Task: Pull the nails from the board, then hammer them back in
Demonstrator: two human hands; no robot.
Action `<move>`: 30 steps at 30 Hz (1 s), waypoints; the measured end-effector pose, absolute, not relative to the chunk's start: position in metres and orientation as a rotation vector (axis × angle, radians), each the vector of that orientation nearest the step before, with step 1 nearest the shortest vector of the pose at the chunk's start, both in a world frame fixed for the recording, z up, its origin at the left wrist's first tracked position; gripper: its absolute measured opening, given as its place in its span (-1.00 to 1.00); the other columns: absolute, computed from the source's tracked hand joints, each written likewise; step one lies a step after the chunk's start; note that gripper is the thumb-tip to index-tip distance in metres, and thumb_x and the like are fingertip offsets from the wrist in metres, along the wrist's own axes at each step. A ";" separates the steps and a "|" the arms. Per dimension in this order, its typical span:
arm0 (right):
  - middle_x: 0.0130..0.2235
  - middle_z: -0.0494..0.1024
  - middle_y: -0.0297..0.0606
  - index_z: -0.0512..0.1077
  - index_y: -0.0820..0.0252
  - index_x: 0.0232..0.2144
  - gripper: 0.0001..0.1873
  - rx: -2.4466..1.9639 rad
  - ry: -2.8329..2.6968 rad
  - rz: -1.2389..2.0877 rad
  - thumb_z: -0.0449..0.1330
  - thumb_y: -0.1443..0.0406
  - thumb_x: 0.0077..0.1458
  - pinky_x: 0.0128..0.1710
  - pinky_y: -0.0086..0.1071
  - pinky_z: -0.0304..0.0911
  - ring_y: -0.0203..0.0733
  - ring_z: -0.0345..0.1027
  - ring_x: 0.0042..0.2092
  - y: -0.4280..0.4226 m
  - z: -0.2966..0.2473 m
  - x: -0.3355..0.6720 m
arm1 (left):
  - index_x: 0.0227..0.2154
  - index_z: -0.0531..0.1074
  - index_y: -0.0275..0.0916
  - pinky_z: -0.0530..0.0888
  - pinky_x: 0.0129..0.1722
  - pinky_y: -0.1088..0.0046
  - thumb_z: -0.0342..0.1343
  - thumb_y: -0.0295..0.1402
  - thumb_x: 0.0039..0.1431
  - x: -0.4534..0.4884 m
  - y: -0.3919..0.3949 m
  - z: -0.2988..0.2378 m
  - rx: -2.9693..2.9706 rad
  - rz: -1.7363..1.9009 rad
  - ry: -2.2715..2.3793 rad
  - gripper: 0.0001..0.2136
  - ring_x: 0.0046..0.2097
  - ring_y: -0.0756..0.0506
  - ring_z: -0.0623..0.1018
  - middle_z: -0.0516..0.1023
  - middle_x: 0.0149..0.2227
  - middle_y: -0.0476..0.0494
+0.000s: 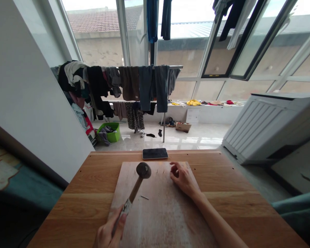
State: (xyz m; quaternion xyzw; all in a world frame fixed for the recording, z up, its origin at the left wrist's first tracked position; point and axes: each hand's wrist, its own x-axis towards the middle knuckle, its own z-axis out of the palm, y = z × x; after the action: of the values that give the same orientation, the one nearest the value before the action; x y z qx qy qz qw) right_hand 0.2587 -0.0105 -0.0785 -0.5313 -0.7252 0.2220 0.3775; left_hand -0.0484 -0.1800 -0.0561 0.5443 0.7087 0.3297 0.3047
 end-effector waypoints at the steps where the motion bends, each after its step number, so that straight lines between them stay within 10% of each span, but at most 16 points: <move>1: -0.34 0.54 -0.30 0.38 0.16 -0.08 -0.66 -1.351 -1.852 0.568 0.12 0.38 0.04 -0.29 -0.27 0.34 -0.16 0.42 -0.37 -0.010 -0.081 0.259 | 0.08 0.53 -0.26 0.52 -0.38 0.50 -0.12 0.15 0.29 -0.040 -0.174 -0.050 1.434 0.867 1.826 -0.37 -0.46 -0.11 0.59 0.53 -0.56 -0.01; 14: -0.02 0.55 -0.07 0.31 0.19 0.09 -0.38 -1.312 -1.867 0.446 0.17 0.47 -0.09 -0.01 -0.12 0.33 0.06 0.43 -0.01 -0.007 -0.095 0.265 | 0.05 0.54 -0.26 0.41 -0.32 0.48 -0.17 0.05 0.35 0.034 -0.127 -0.041 1.595 0.653 1.531 -0.43 -0.42 -0.10 0.49 0.47 -0.54 -0.01; 30: -0.32 0.48 -0.30 0.25 0.23 0.13 -0.45 -1.286 -1.835 0.406 0.10 0.41 0.04 -0.25 -0.29 0.33 -0.18 0.38 -0.35 -0.012 -0.084 0.259 | 0.10 0.53 -0.27 0.49 -0.37 0.54 -0.13 0.15 0.29 -0.026 -0.163 -0.046 1.526 0.708 1.748 -0.35 -0.48 -0.08 0.54 0.48 -0.60 0.02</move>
State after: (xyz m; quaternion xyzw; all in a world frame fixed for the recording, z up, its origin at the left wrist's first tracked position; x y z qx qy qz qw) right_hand 0.2589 -0.0121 -0.0843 -0.5128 -0.7316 0.1619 0.4190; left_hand -0.0261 -0.1628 -0.0465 0.5892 0.6748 0.2734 0.3503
